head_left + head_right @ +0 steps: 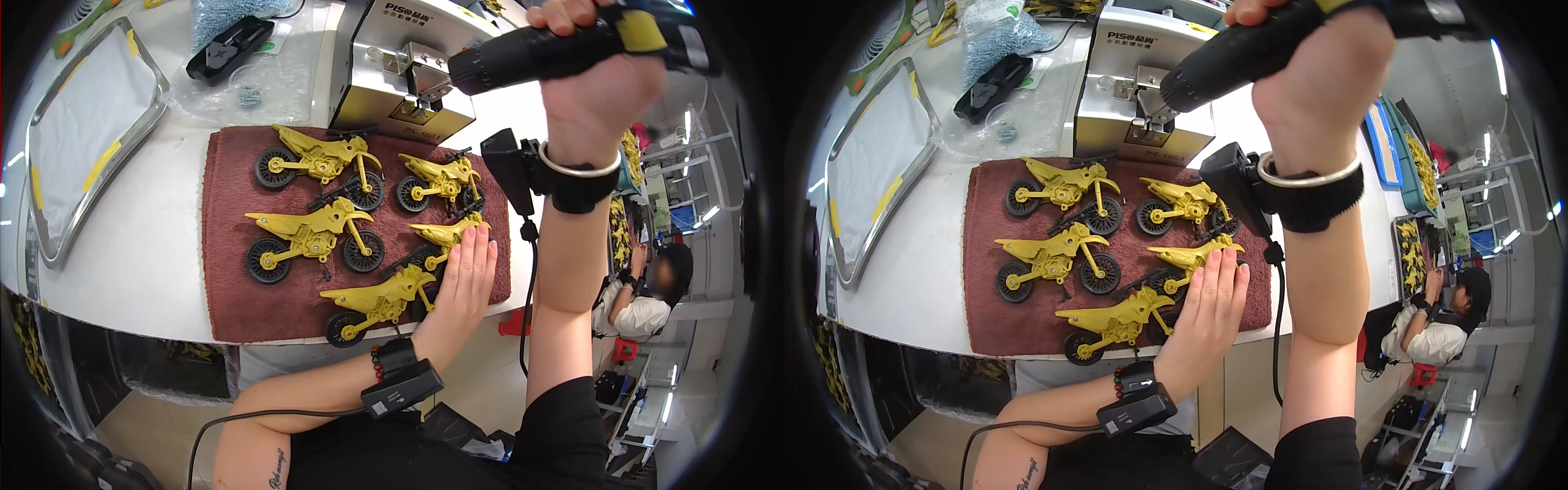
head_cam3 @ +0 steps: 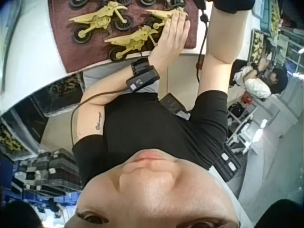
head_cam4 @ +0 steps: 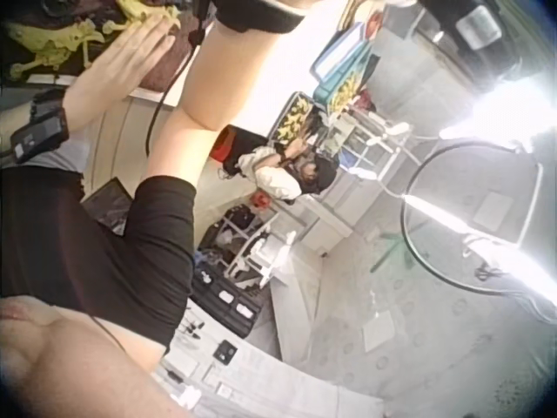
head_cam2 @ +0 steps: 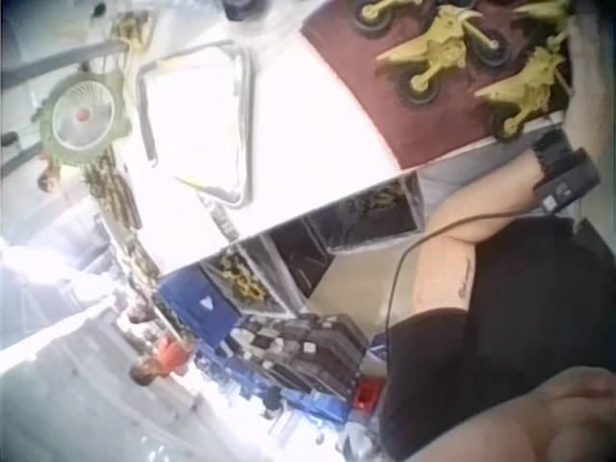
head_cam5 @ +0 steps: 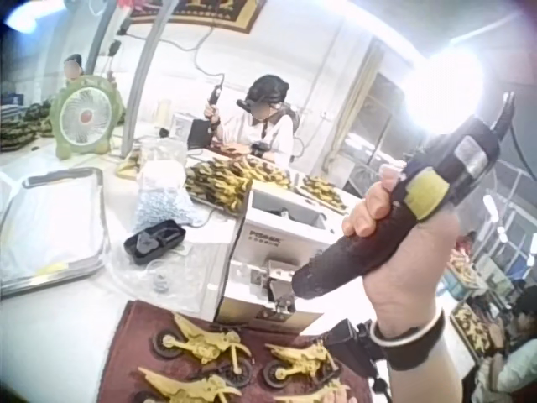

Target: Assembling small yellow toy motorcycles using an electric screwdriver.

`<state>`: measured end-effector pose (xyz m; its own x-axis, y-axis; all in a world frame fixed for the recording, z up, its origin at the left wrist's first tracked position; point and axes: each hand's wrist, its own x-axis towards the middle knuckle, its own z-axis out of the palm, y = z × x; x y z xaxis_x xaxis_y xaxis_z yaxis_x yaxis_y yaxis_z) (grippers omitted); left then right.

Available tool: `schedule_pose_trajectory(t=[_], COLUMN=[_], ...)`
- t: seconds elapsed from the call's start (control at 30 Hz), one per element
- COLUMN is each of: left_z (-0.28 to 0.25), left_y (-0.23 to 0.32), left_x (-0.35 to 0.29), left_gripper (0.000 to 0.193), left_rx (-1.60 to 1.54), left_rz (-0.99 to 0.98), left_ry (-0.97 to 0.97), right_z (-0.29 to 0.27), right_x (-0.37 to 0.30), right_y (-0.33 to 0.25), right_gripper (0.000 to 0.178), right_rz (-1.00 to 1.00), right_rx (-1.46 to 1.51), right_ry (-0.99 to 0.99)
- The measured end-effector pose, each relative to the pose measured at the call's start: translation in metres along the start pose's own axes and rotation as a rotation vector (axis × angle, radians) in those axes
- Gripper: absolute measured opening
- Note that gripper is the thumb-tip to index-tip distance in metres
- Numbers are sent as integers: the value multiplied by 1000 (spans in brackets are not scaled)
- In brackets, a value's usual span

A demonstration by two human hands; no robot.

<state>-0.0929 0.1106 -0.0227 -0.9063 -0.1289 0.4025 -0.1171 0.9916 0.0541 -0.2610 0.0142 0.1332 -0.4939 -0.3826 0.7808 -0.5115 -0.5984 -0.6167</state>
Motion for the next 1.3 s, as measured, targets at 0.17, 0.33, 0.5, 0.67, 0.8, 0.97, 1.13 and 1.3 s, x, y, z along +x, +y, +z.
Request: schedule_pose_trajectory(t=[0.17,0.33,0.5,0.67,0.8,0.97,1.13,1.3], left_z=[-2,2,2,4,3,2,2,5], left_y=[1,0,2,5,4,1,4,8], left_x=[1,0,-3,-3,-4,-3,-3,-6], left_gripper=[46,46,45,45,49,49,47,40], left_rx=[4,-21,-38,-106,-50,-160,-162,-21], left_rz=[-10,-2,-23,74,49,16,35,73], left_ry=[13,51,38,-19,58,108,96,75], right_z=[26,-4,-5,-11,-7,-3,-3,5], right_x=[-4,-26,-64,-87,-95,-98,-100,-94], right_y=[-6,-30,-74,-79,-71,-64,-66,-78], right_gripper=[25,25,16,18,17,16,17,23], right_rz=[236,453,453,472,479,514,516,556], right_rx=[86,408,300,170,124,137,157,-48], right_ry=[22,-324,-329,-231,-186,-169,-218,-284])
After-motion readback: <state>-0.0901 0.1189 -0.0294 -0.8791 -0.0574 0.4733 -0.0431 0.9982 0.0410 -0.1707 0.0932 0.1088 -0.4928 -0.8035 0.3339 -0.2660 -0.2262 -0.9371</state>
